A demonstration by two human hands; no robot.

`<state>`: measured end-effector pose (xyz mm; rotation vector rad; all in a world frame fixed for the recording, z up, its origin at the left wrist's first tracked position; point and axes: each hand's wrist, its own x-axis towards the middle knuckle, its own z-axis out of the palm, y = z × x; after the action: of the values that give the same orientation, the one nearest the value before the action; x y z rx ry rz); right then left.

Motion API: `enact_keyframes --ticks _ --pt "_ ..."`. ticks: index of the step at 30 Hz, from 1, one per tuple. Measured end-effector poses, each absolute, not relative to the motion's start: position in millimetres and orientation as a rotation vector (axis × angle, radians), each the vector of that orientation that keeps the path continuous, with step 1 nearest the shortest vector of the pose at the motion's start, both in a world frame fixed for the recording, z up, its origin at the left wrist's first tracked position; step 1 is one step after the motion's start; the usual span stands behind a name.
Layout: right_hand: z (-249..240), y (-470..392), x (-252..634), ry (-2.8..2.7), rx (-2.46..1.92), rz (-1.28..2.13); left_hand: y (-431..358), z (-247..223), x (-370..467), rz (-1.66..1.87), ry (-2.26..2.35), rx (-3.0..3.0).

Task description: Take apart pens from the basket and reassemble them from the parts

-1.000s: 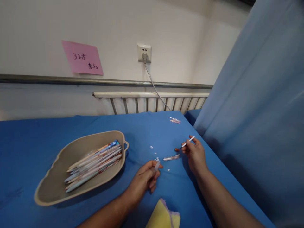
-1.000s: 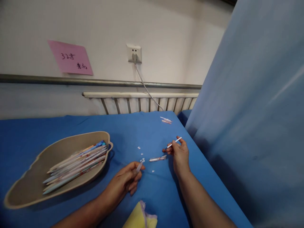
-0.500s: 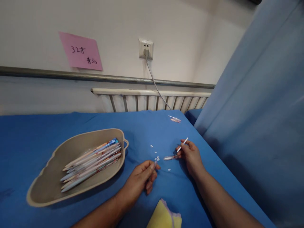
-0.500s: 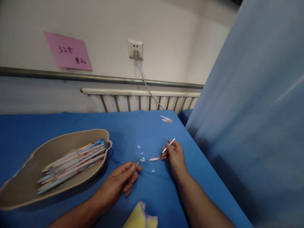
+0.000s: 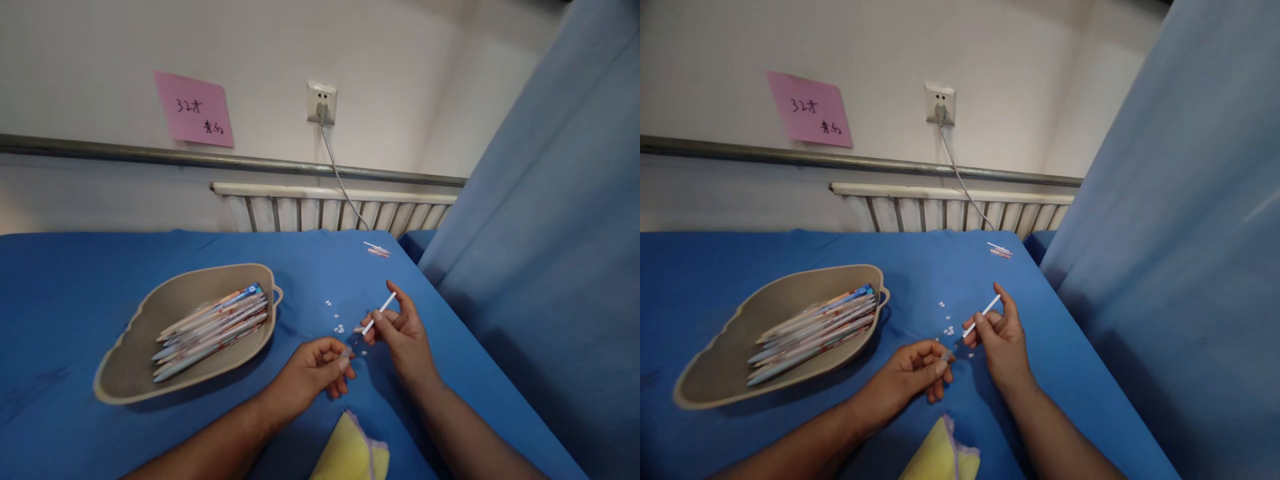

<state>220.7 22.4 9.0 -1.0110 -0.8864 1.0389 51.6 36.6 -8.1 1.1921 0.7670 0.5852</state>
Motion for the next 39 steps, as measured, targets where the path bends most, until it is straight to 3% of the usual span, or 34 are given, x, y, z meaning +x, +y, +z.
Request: enact_keyframes --ticks 39 --pt "-5 16 207 -1.174 -1.196 1.127 34 -5 46 0.483 0.602 0.854"
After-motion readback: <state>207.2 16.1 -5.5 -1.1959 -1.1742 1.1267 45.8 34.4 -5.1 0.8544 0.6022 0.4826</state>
